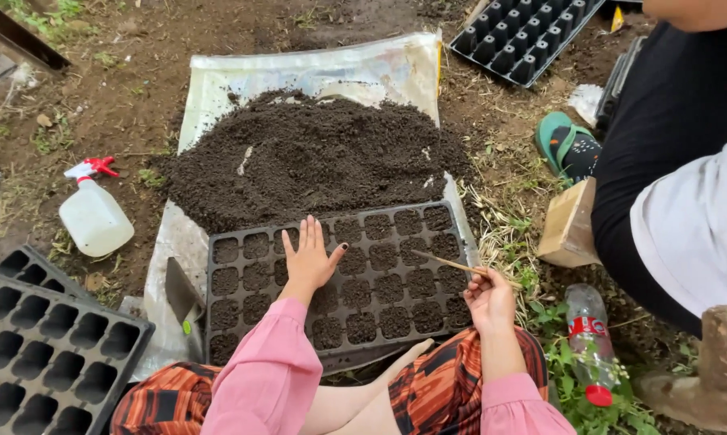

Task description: The person sits on the ground and fills the cells of a black seed tray with soil from a nearby pile. They use a small wooden stick to poke holes in the soil and their hands to pat the soil down into the cells.

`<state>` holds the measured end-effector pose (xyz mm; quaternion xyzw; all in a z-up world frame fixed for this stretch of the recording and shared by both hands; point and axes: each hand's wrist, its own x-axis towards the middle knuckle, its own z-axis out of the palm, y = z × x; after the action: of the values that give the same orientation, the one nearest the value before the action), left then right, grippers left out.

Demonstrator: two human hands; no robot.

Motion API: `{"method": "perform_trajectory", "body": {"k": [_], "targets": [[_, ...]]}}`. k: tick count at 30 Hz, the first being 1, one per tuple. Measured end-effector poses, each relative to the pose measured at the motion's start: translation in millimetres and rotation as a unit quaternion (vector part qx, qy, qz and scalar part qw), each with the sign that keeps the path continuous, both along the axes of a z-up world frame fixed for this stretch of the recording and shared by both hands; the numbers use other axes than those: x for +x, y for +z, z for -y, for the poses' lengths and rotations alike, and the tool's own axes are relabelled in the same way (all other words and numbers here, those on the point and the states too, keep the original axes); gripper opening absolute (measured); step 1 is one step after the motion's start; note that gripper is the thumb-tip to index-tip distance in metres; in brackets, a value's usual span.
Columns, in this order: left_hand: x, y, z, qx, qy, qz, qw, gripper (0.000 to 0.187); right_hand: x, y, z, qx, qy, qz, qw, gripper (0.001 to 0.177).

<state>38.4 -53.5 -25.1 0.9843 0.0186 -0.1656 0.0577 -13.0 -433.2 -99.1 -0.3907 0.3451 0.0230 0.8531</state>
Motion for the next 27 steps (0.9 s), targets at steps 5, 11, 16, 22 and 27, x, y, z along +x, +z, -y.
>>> {"method": "perform_trajectory", "body": {"k": [5,11,16,22,27], "targets": [[7.5,-21.9,3.8,-0.078,0.007,0.004,0.997,0.1,-2.4,4.8,0.2,-0.006,0.003,-0.006,1.0,0.024],[0.1,16.5,-15.0,-0.088,-0.001,-0.018,0.996,0.093,-6.0,53.0,-22.0,0.012,0.036,0.059,0.998,0.02],[-85.0,0.1,-66.3,-0.191,-0.145,0.256,0.936,0.07,-85.2,100.6,-81.5,-0.462,0.177,0.191,0.848,0.038],[-176.3,-32.2,-84.4,-0.35,-0.202,0.166,0.899,0.096,-140.0,88.9,-217.0,-0.577,0.279,0.478,0.6,0.048],[-166.8,-9.0,-65.1,-0.499,-0.095,0.081,0.858,0.067,-145.2,100.1,-268.8,-0.613,0.256,0.505,0.551,0.036]]}}
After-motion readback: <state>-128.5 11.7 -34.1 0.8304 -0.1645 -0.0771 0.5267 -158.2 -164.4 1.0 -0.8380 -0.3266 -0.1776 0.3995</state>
